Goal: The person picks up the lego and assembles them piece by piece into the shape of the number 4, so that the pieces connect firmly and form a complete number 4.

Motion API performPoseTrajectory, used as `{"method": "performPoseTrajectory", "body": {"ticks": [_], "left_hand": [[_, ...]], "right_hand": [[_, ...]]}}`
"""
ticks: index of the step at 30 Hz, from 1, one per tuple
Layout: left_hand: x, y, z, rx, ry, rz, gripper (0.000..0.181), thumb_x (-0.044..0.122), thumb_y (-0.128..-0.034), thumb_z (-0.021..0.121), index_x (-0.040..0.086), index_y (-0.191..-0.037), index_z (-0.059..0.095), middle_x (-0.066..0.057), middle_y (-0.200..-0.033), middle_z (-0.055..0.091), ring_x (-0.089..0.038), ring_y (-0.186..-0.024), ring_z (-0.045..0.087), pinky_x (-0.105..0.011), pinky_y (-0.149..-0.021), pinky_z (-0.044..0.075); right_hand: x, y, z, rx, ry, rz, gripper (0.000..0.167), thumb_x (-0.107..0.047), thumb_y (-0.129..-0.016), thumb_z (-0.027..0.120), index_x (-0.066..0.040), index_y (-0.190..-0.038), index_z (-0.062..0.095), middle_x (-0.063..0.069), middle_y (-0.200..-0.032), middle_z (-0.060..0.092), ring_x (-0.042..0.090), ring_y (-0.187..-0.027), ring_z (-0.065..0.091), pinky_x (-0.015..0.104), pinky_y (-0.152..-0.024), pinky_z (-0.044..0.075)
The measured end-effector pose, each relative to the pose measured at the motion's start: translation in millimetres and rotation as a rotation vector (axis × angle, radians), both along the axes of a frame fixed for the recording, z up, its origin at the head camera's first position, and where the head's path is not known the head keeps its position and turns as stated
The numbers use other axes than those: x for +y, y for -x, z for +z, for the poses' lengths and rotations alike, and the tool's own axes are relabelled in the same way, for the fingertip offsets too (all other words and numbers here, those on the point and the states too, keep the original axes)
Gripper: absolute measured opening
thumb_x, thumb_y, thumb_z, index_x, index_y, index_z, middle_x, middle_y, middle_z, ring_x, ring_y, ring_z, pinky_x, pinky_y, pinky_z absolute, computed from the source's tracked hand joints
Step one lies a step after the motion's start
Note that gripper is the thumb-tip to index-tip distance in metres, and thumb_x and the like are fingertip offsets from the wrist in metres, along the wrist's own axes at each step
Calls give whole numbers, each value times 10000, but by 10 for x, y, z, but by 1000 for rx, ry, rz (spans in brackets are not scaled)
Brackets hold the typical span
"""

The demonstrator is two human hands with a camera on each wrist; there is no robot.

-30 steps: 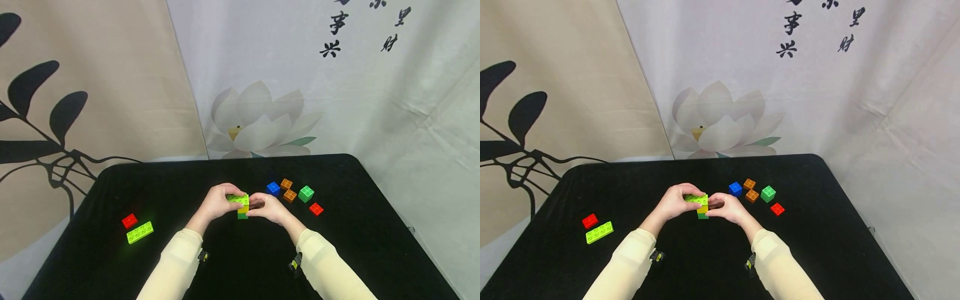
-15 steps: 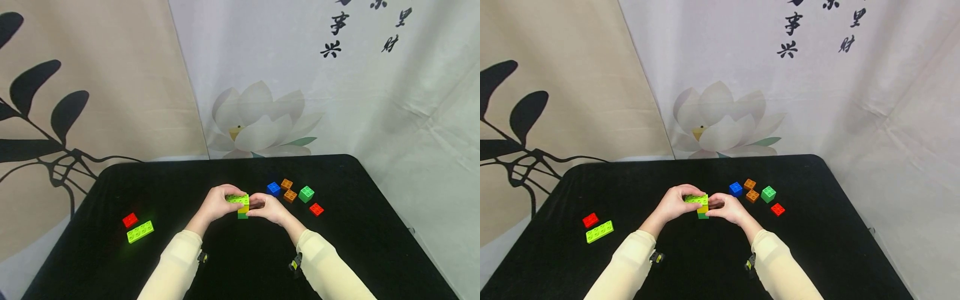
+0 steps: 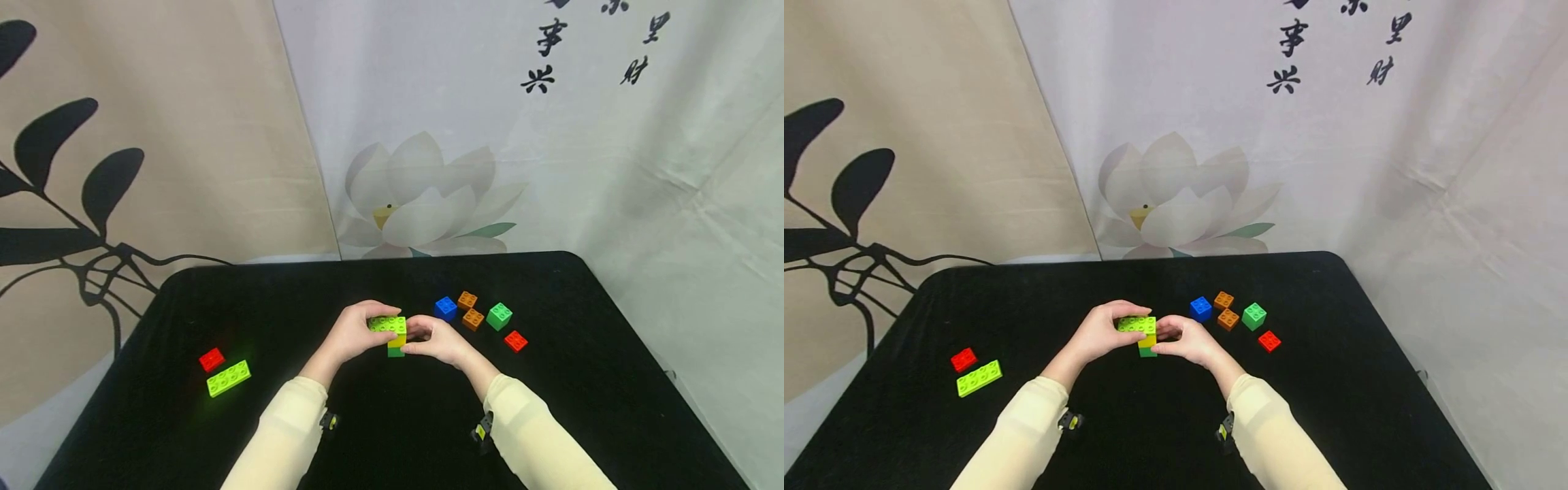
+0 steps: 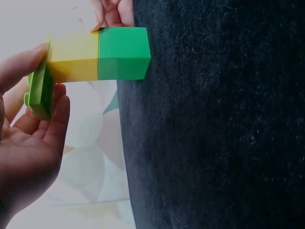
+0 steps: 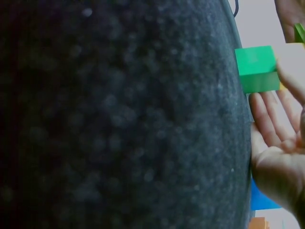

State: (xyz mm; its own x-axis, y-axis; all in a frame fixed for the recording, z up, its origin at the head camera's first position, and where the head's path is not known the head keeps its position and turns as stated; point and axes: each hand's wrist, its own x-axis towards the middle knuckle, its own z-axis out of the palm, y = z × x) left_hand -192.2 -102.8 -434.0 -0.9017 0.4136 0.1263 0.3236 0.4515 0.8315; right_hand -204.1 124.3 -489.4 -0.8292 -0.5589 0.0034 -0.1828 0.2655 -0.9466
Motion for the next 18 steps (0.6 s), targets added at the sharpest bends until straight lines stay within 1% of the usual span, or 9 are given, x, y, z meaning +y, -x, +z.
{"method": "performPoseTrajectory", "body": {"ticks": [4, 7, 9, 11, 14, 18], "left_hand": [[-10, -7, 13, 22, -1, -8, 346, 143, -850, 797, 140, -1187, 719, -10, -1131, 672, -199, -1013, 595, -386, -884, 516], [-13, -16, 26, 30, -1, -13, 357, 147, -853, 794, 137, -1200, 711, -19, -1155, 670, -207, -1038, 595, -395, -900, 512], [-18, -24, 32, 26, 3, -9, 372, 149, -853, 795, 138, -1213, 705, -23, -1180, 666, -215, -1068, 592, -412, -923, 505], [-29, -32, 31, 18, 4, 1, 390, 160, -851, 799, 144, -1227, 697, -17, -1208, 660, -217, -1109, 584, -427, -956, 491], [-72, -57, 32, 27, 8, 25, 416, 176, -848, 804, 154, -1246, 688, -5, -1241, 653, -215, -1164, 569, -448, -1002, 468], [-207, -125, 34, 42, -6, 74, 422, 186, -856, 797, 150, -1259, 676, -1, -1242, 653, -213, -1173, 579, -459, -1021, 459]], "right_hand": [[0, 2, 14, 1, 16, 2, 353, -107, -938, 684, -13, -1266, 594, 125, -1216, 649, 280, -1150, 593, 508, -1026, 442], [-1, 1, 20, -13, 34, -2, 367, -82, -936, 680, 6, -1279, 581, 155, -1228, 640, 313, -1161, 584, 532, -1030, 432], [2, 2, 21, -18, 36, -3, 376, -82, -935, 682, 7, -1284, 576, 156, -1231, 638, 310, -1161, 583, 528, -1031, 431], [8, 5, 20, -18, 38, 0, 386, -91, -937, 683, 1, -1294, 571, 150, -1233, 638, 299, -1162, 584, 516, -1033, 434], [15, 7, 14, -14, 39, 2, 404, -106, -935, 690, -22, -1310, 565, 122, -1237, 638, 268, -1161, 585, 493, -1040, 433], [13, -5, 23, -37, 63, -12, 441, -79, -931, 687, -27, -1344, 542, 131, -1273, 611, 283, -1192, 560, 499, -1068, 405]]}}
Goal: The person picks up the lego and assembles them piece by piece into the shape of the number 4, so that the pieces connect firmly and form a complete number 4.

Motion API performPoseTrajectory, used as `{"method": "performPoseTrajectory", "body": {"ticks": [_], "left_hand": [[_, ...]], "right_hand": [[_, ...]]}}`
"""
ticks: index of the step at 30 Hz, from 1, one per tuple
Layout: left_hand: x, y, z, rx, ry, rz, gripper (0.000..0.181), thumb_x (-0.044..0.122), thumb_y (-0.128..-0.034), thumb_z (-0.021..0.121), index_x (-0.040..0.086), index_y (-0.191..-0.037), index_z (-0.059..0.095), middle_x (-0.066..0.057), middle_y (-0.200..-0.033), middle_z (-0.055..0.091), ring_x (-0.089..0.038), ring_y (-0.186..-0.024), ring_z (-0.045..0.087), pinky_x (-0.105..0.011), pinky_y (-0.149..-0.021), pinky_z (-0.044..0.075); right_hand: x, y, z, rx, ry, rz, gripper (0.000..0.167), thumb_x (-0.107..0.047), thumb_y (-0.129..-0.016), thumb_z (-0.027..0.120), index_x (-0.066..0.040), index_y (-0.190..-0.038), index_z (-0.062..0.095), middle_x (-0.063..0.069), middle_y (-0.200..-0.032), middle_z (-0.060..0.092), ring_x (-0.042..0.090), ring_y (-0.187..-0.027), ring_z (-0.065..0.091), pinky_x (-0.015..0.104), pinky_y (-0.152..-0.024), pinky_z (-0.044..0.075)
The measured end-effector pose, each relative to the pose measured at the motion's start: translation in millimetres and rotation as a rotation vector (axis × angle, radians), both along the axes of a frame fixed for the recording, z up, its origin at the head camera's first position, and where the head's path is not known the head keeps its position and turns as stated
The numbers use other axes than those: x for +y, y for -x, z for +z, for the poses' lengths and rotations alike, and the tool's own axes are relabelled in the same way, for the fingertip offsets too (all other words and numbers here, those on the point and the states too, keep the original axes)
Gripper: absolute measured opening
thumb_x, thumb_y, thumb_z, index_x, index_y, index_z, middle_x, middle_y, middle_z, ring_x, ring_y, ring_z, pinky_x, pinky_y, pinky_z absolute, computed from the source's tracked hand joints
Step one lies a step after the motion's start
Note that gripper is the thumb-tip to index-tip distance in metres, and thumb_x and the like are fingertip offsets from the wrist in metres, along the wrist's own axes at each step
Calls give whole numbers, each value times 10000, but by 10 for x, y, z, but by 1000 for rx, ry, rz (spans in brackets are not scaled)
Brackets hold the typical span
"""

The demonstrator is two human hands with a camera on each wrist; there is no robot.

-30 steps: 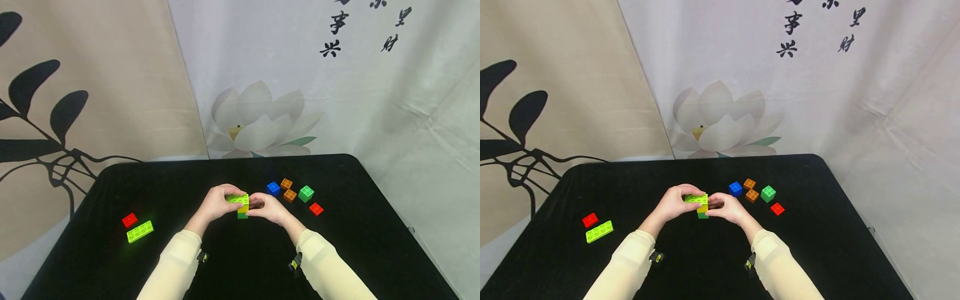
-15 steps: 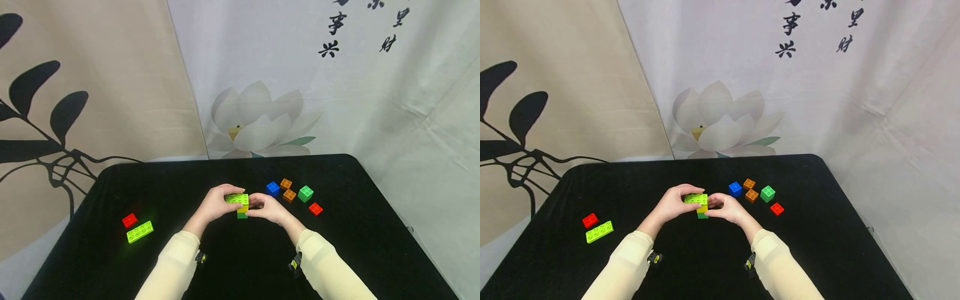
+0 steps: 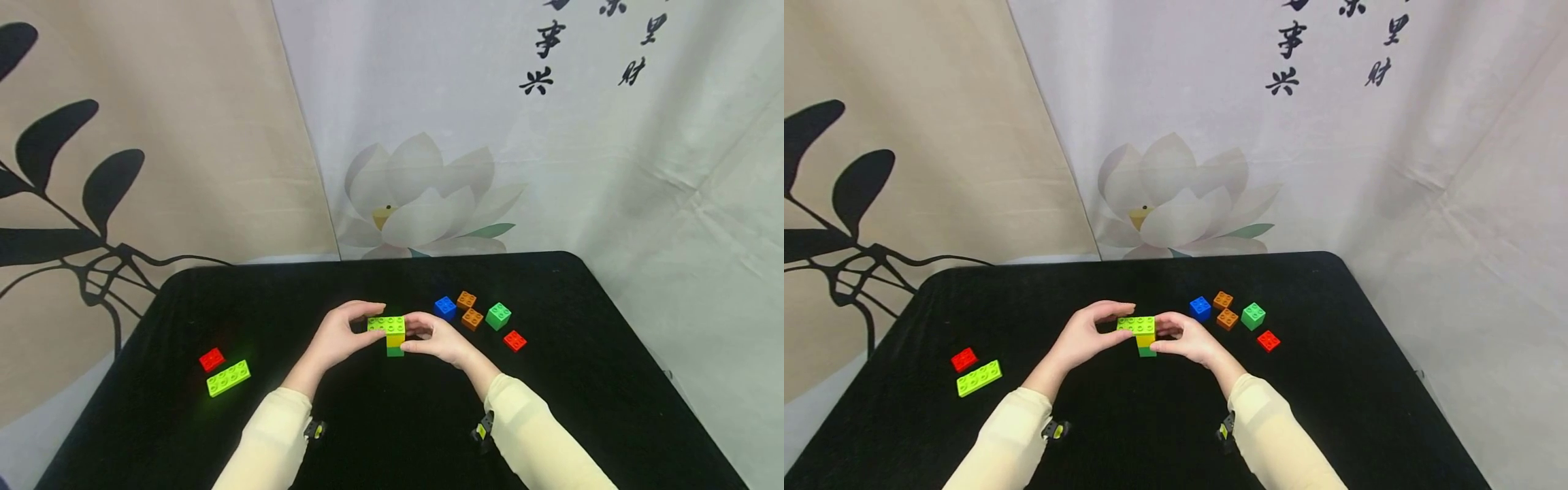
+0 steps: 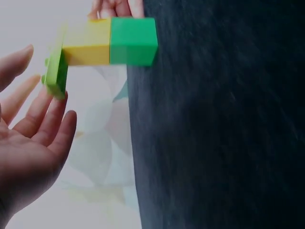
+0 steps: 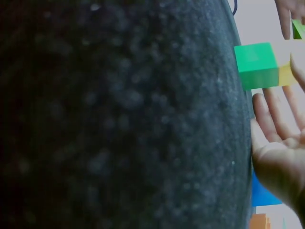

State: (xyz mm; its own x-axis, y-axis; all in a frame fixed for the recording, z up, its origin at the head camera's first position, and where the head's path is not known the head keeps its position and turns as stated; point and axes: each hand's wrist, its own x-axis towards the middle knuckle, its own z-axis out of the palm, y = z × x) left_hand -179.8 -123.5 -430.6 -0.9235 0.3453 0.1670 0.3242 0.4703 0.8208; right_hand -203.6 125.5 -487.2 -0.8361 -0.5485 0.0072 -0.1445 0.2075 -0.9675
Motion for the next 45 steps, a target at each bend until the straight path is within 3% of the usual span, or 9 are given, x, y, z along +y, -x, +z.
{"method": "performPoseTrajectory", "body": {"ticks": [9, 17, 26, 32, 38, 43, 45], "left_hand": [[-527, -172, -77, 59, 3, 103, 507, 171, -877, 773, 113, -1350, 597, -48, -1221, 674, -264, -1161, 596, -511, -1005, 459], [-1004, -321, -104, 58, 41, 174, 537, 213, -889, 758, 115, -1377, 557, -69, -1242, 666, -278, -1164, 594, -532, -994, 455], [-1437, -496, -107, 56, 147, 254, 536, 313, -921, 721, 113, -1385, 542, -70, -1246, 660, -273, -1161, 589, -533, -970, 453], [-1667, -602, -121, 43, 185, 275, 576, 326, -918, 725, 106, -1409, 520, -86, -1277, 641, -303, -1187, 557, -584, -983, 430], [-1850, -660, -127, 13, 184, 265, 634, 289, -881, 766, 91, -1423, 502, -131, -1324, 602, -234, -1201, 508, -652, -980, 390], [-1974, -678, -152, -17, 204, 260, 664, 284, -862, 786, 99, -1431, 498, -143, -1362, 569, -174, -1193, 482, -637, -963, 392], [-2018, -683, -183, -23, 218, 256, 668, 288, -854, 794, 102, -1427, 504, -134, -1361, 573, -139, -1187, 475, -576, -970, 401]], "right_hand": [[35, -26, 50, -22, 95, -28, 509, 32, -917, 654, 79, -1386, 462, 252, -1344, 539, 433, -1253, 496, 564, -1066, 383], [19, -82, 91, 43, 123, -82, 500, -2, -919, 674, -1, -1388, 501, 196, -1381, 538, 373, -1271, 503, 523, -1076, 391], [-18, -102, 120, 99, 163, -94, 488, 1, -920, 669, -11, -1381, 513, 206, -1390, 530, 379, -1268, 504, 535, -1070, 394], [-59, -124, 144, 109, 170, -87, 482, -25, -914, 686, -14, -1367, 523, 240, -1385, 512, 349, -1239, 518, 502, -1055, 422], [-96, -138, 151, 108, 176, -106, 477, -28, -900, 699, -13, -1348, 537, 247, -1363, 507, 340, -1215, 526, 486, -1039, 443], [-112, -144, 146, 90, 190, -132, 463, -3, -905, 690, -3, -1343, 540, 242, -1357, 512, 357, -1217, 521, 510, -1045, 430], [-118, -145, 145, 80, 202, -136, 463, 11, -906, 683, 8, -1345, 536, 262, -1360, 500, 374, -1222, 513, 527, -1050, 420]]}}
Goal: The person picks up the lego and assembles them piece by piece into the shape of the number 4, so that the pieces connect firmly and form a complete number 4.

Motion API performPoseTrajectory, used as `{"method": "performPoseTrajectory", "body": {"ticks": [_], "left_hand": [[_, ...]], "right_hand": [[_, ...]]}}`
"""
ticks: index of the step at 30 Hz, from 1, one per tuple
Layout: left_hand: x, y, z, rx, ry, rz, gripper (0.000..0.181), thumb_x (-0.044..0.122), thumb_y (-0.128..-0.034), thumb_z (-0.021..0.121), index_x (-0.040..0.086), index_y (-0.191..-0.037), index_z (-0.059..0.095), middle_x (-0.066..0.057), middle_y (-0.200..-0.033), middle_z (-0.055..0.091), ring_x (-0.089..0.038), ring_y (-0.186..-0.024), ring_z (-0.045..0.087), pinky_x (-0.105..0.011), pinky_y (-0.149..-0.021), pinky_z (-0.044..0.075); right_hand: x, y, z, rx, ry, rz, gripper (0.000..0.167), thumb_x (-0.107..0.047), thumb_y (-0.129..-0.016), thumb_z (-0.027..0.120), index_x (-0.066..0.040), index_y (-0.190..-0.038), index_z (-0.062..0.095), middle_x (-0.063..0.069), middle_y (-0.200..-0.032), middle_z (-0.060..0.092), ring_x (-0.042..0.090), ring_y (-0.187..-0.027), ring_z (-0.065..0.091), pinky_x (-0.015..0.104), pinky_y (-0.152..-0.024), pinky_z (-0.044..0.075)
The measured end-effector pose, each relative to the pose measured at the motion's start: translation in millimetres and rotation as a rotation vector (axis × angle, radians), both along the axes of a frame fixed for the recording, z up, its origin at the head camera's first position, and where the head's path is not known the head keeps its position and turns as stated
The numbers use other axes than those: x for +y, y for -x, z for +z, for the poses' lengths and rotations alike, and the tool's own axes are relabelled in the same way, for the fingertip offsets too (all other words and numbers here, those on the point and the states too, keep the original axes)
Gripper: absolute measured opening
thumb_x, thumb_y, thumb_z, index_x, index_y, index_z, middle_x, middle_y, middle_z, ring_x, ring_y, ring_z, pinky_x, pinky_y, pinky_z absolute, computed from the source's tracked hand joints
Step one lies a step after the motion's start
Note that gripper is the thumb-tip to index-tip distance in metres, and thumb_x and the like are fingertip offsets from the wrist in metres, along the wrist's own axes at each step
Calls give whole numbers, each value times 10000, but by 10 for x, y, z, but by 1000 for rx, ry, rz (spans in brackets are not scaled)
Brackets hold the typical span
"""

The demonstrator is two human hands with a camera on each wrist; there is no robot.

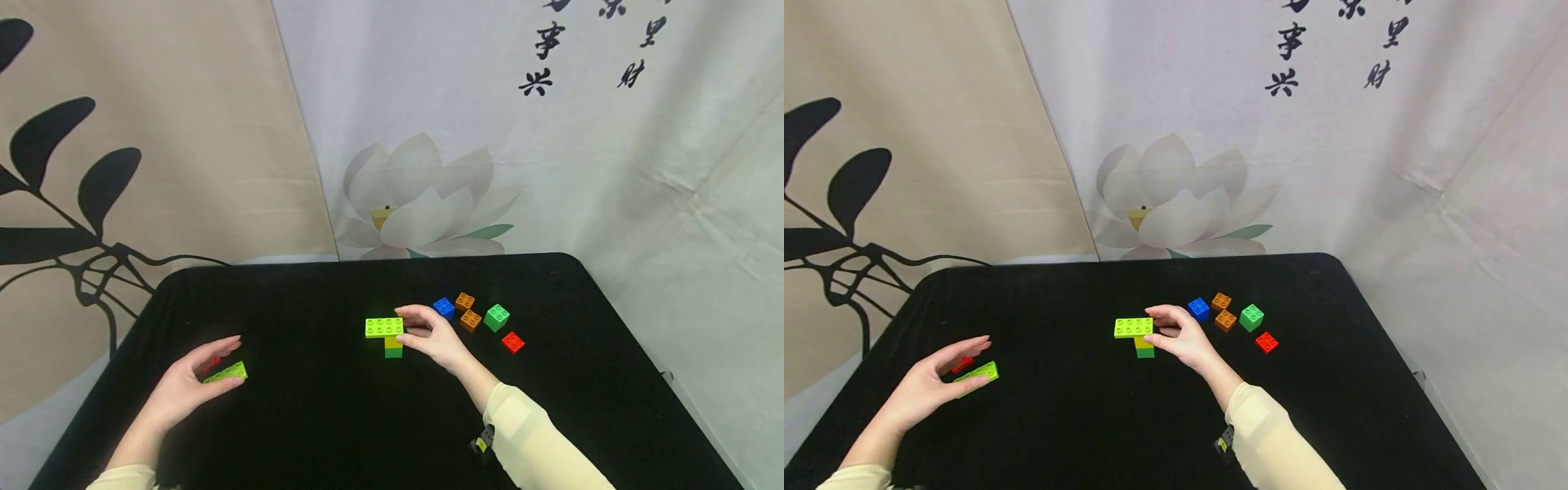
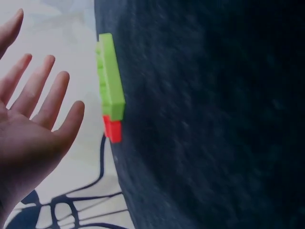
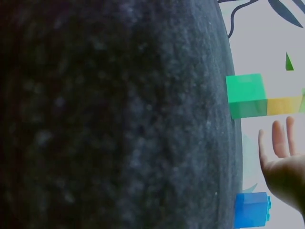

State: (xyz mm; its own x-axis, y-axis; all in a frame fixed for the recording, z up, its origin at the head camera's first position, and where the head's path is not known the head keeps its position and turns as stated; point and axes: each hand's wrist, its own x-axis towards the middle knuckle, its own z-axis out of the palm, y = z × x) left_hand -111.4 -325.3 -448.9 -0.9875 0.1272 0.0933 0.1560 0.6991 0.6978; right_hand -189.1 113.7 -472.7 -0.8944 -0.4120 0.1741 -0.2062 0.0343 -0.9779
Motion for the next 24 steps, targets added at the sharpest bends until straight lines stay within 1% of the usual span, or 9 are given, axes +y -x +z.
{"method": "performPoseTrajectory", "body": {"ticks": [2, 5, 8, 11, 14, 16, 18, 20, 24], "left_hand": [[-42, -2, -36, 4, 18, -14, 676, 290, -842, 806, 96, -1419, 511, -127, -1345, 587, -60, -1168, 469, -429, -988, 416], [-94, -12, -91, 17, 27, -37, 677, 267, -825, 823, 82, -1404, 525, -125, -1318, 608, 83, -1114, 446, -195, -927, 392], [-138, -18, -122, 16, 14, -49, 679, 251, -821, 828, 73, -1402, 525, -142, -1318, 605, 140, -1093, 424, -100, -883, 366], [-173, -23, -140, 0, 10, -54, 674, 260, -823, 826, 76, -1399, 529, -148, -1332, 594, 120, -1106, 434, -105, -885, 374], [-196, -19, -145, -32, 12, -64, 671, 267, -825, 824, 68, -1395, 532, -162, -1349, 582, -93, -1181, 519, -143, -881, 404], [-208, -13, -152, -52, 12, -76, 669, 264, -827, 820, 58, -1393, 531, -171, -1357, 575, -247, -1195, 548, -180, -885, 424], [-215, -6, -158, -74, 13, -85, 674, 264, -830, 815, 46, -1397, 523, -185, -1362, 567, -400, -1180, 547, -266, -900, 450], [-224, -3, -172, -91, 8, -93, 677, 261, -832, 812, 35, -1398, 518, -200, -1358, 563, -417, -1178, 547, -372, -922, 475], [-242, -4, -189, -136, -11, -97, 684, 250, -826, 812, 17, -1397, 516, -240, -1339, 551, -456, -1172, 541, -568, -898, 475]], "right_hand": [[-3, -1, -3, -11, 8, -5, 457, 19, -909, 678, 16, -1343, 535, 281, -1359, 491, 386, -1224, 508, 540, -1051, 414], [-5, 5, -6, -28, 12, -11, 450, 39, -907, 671, 38, -1335, 532, 306, -1348, 487, 407, -1225, 501, 563, -1052, 403], [-7, -12, 37, -38, 10, -11, 437, 56, -902, 666, 67, -1318, 530, 312, -1327, 504, 430, -1218, 498, 586, -1050, 393], [-15, -77, 151, -29, 4, -9, 410, 52, -910, 652, 82, -1300, 529, 289, -1296, 534, 427, -1200, 510, 578, -1036, 411], [-27, -116, 228, -32, -15, -12, 393, 36, -918, 650, 77, -1290, 534, 250, -1270, 563, 414, -1190, 520, 539, -1026, 437], [-24, -77, 162, -42, -28, -16, 392, 28, -918, 655, 64, -1291, 540, 230, -1268, 570, 404, -1192, 524, 504, -1023, 451], [-23, -34, 86, -53, -35, -22, 396, 16, -918, 663, 48, -1295, 545, 220, -1272, 572, 393, -1197, 526, 481, -1024, 455], [-21, 5, 3, -53, -35, -25, 398, 6, -921, 666, 37, -1299, 546, 210, -1276, 575, 379, -1197, 533, 465, -1020, 461], [-26, -7, -12, -46, -34, -32, 390, -19, -927, 670, 26, -1296, 550, 196, -1269, 582, 357, -1185, 547, 437, -1008, 476]]}}
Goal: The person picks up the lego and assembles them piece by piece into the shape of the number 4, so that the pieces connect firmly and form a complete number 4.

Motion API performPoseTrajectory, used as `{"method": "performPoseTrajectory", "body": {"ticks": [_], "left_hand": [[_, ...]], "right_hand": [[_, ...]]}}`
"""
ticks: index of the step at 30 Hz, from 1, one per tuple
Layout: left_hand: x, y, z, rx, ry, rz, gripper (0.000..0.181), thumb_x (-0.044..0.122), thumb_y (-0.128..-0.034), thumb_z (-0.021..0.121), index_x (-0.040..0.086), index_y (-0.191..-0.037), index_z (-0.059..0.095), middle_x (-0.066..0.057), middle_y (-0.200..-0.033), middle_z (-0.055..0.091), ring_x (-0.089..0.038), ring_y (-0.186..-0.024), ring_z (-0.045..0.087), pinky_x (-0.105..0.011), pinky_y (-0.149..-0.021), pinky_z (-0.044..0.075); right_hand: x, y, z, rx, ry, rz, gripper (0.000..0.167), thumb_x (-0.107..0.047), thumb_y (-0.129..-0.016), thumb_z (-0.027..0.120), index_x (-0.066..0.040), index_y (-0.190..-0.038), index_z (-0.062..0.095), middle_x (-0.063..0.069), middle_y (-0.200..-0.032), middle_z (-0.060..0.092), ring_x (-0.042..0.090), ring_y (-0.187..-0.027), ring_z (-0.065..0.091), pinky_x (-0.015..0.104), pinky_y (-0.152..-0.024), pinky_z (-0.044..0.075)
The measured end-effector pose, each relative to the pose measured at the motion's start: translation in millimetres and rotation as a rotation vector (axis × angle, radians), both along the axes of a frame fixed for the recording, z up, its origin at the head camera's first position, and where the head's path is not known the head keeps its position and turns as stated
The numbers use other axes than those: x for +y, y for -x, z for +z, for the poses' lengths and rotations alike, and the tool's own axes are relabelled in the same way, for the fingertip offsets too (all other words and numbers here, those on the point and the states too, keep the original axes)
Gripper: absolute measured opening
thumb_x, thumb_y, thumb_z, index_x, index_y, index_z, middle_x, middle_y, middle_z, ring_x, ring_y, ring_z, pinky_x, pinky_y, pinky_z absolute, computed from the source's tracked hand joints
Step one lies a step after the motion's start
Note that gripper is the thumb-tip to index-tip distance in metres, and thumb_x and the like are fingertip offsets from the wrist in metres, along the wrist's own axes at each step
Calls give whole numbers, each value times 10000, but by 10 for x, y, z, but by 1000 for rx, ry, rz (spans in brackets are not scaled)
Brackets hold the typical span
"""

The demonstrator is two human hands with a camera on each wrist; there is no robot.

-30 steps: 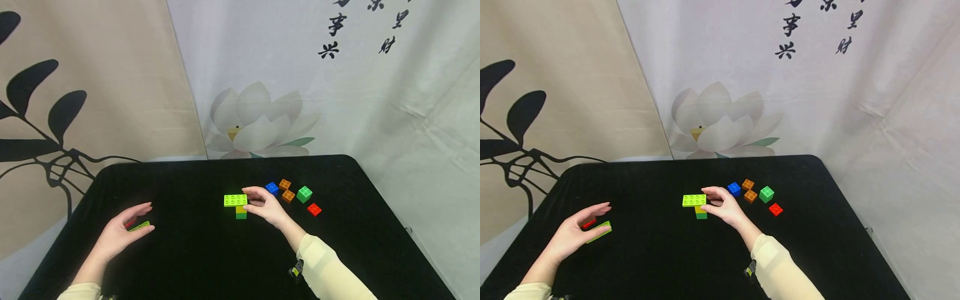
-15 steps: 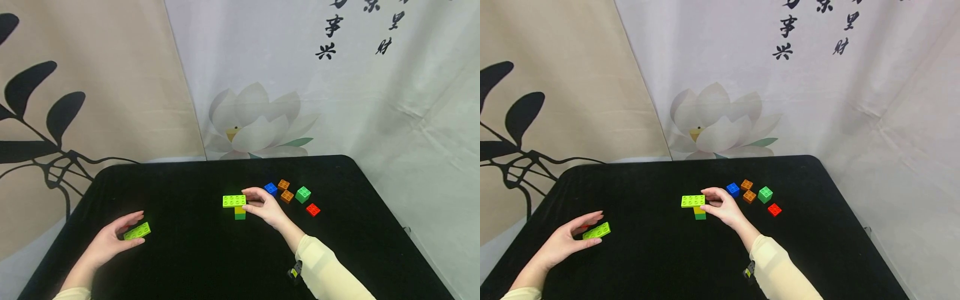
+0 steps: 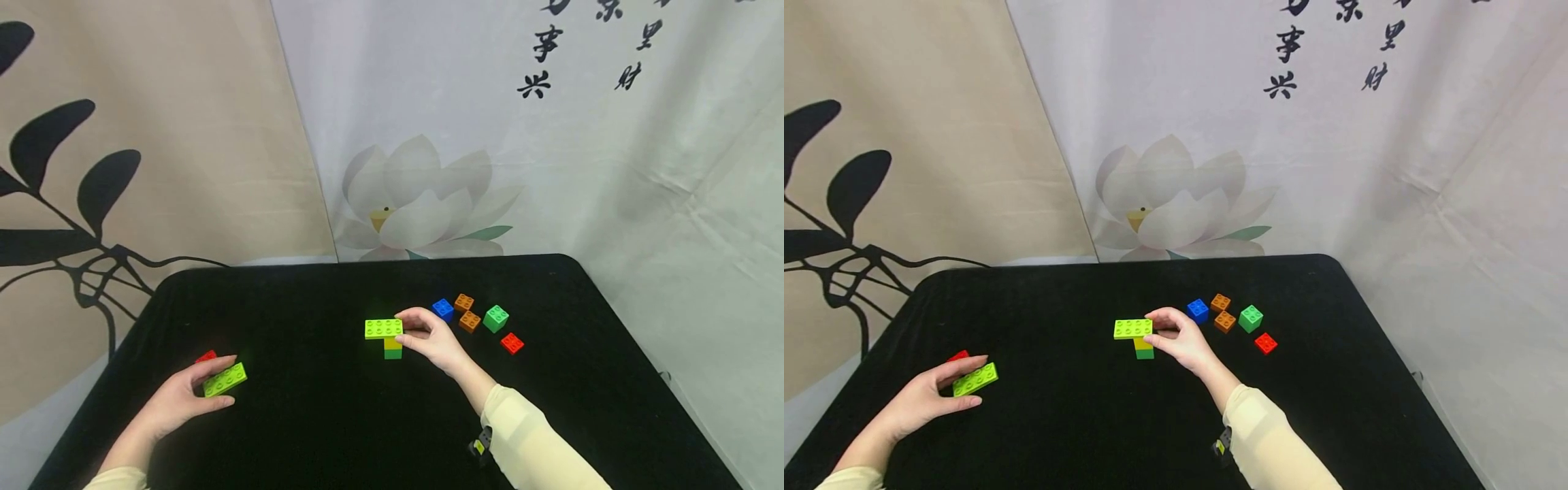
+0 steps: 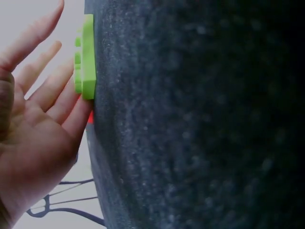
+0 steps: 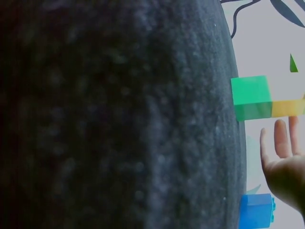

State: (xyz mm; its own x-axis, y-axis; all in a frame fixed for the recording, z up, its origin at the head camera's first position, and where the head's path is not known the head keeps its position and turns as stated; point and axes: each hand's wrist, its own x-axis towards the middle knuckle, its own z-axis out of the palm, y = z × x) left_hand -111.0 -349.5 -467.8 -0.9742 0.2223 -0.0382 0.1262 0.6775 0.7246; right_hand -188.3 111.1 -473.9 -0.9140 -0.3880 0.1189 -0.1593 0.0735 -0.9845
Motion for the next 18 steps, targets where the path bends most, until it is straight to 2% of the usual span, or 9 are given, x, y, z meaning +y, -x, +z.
{"method": "performPoseTrajectory", "body": {"ticks": [10, 18], "left_hand": [[-93, 10, -92, -38, 3, 18, 660, 251, -821, 809, 32, -1384, 544, -251, -1317, 546, -470, -1157, 527, -590, -872, 479], [-98, 56, -130, -47, 1, 30, 622, 219, -818, 805, 29, -1362, 570, -245, -1310, 558, -454, -1155, 518, -629, -868, 458]], "right_hand": [[-3, -8, -8, 7, 3, 2, 348, -72, -939, 677, 3, -1260, 568, 164, -1239, 602, 321, -1138, 577, 386, -977, 500], [-7, -4, -34, 30, -1, 17, 340, -47, -952, 648, 12, -1269, 541, 193, -1257, 596, 344, -1147, 566, 421, -992, 481]]}}
